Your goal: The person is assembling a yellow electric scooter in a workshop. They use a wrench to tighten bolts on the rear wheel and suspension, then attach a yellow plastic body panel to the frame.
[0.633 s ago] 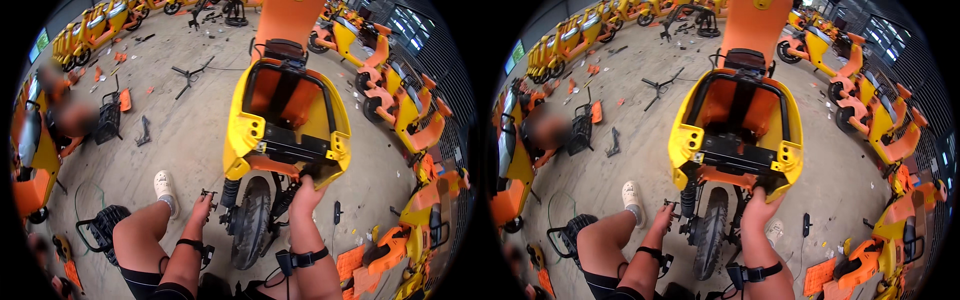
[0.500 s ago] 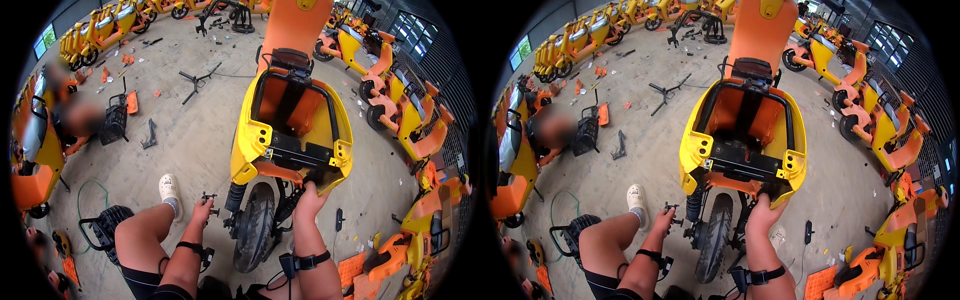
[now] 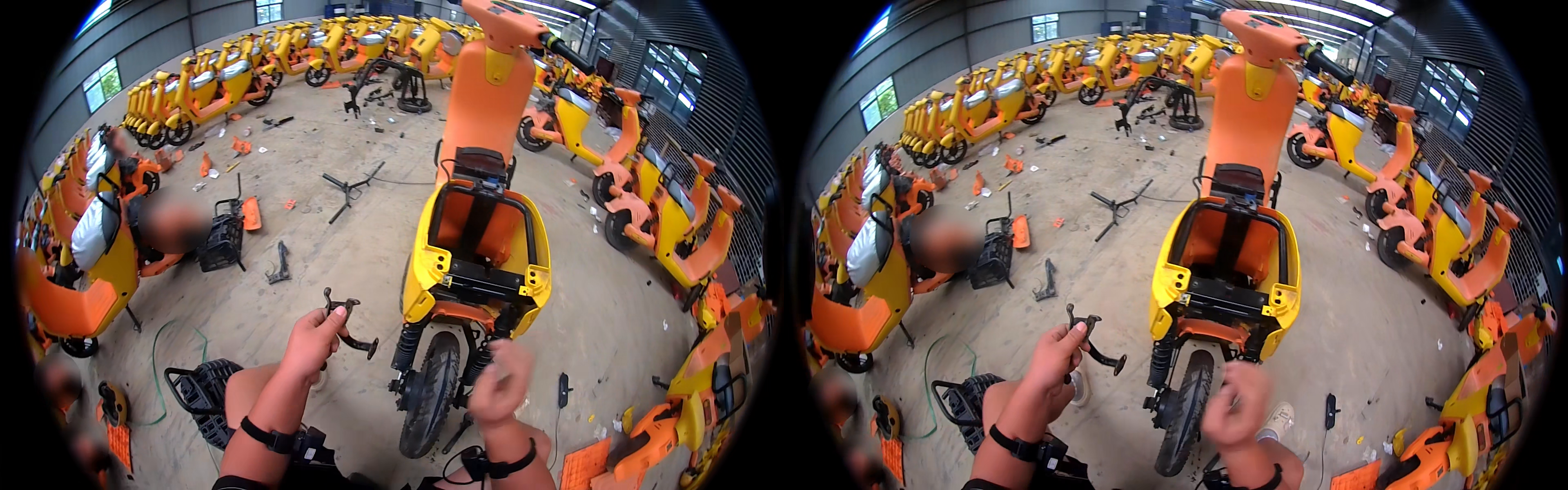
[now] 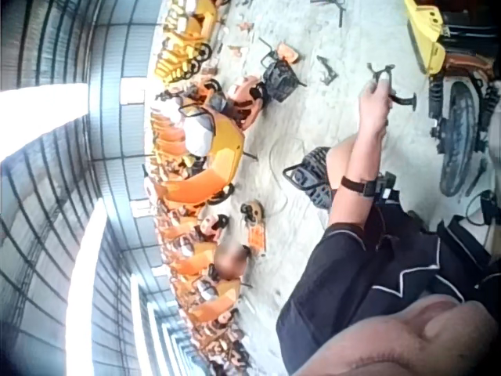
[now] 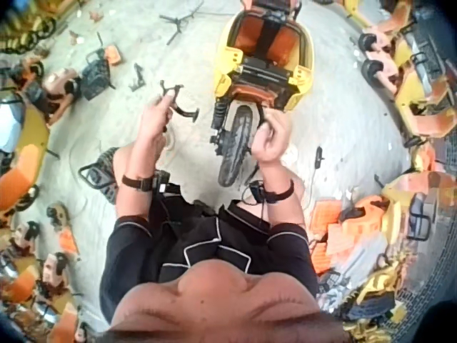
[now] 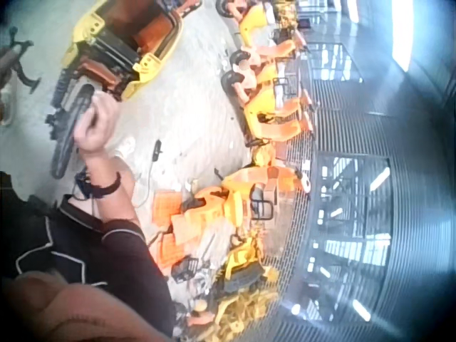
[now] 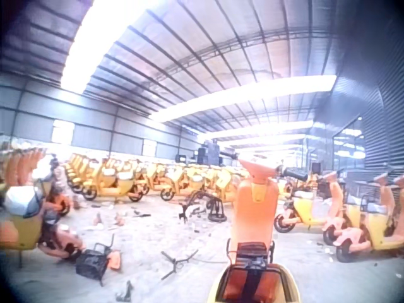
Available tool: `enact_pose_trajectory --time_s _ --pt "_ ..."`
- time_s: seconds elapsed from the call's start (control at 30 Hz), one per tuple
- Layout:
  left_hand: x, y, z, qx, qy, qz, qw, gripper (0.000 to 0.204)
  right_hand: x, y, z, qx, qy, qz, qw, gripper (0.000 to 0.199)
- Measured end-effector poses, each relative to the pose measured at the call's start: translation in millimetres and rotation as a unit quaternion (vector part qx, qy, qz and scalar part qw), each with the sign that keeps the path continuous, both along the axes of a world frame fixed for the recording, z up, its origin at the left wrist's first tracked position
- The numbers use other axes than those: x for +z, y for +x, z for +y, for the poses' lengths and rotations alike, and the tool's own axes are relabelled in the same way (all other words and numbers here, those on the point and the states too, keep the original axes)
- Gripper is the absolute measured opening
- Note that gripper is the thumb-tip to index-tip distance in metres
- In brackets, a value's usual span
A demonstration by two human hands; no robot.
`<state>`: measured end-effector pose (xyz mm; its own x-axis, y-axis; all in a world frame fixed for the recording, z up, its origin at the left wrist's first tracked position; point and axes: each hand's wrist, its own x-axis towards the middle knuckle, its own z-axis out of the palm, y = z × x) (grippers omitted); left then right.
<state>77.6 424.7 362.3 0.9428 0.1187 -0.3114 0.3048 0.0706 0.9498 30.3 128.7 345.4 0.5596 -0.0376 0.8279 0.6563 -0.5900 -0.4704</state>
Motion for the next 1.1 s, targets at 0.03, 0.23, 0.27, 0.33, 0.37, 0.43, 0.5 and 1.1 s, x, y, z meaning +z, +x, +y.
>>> enact_pose_trajectory --time_s 0.03,0.23,0.27,0.33,0.37,0.43,0.5,1.1 --pt "14 -10 -2 -0.004 0.004 -0.009 1.000 0.036 0 -1 22 0.043 -0.024 0.022 0.999 0.032" --pt "123 -68 1 -0.035 0.080 -0.023 0.996 0.033 -2 -18 131 0.248 -0.024 0.291 0.924 0.075" --pt "129 -70 0 -0.042 0.096 -0.030 0.994 0.033 0 -21 132 0.296 0.007 0.325 0.898 0.073" --pt "145 -67 -2 -0.099 0.149 -0.057 0.982 0.035 6 -26 127 0.378 0.069 0.389 0.837 0.071" --pt "165 -70 -10 -0.119 0.195 -0.074 0.971 0.036 3 -28 127 0.381 0.082 0.351 0.851 0.064" --pt "197 -80 -2 -0.142 0.328 -0.064 0.932 0.038 40 -32 144 0.433 0.052 0.331 0.837 0.056" --pt "255 -92 -7 -0.129 0.325 -0.029 0.936 0.037 61 -35 161 0.440 0.033 0.218 0.871 0.047" --pt "70 -39 16 -0.138 -0.093 -0.084 0.983 0.031 51 -45 83 0.232 -0.105 0.284 0.925 0.030"
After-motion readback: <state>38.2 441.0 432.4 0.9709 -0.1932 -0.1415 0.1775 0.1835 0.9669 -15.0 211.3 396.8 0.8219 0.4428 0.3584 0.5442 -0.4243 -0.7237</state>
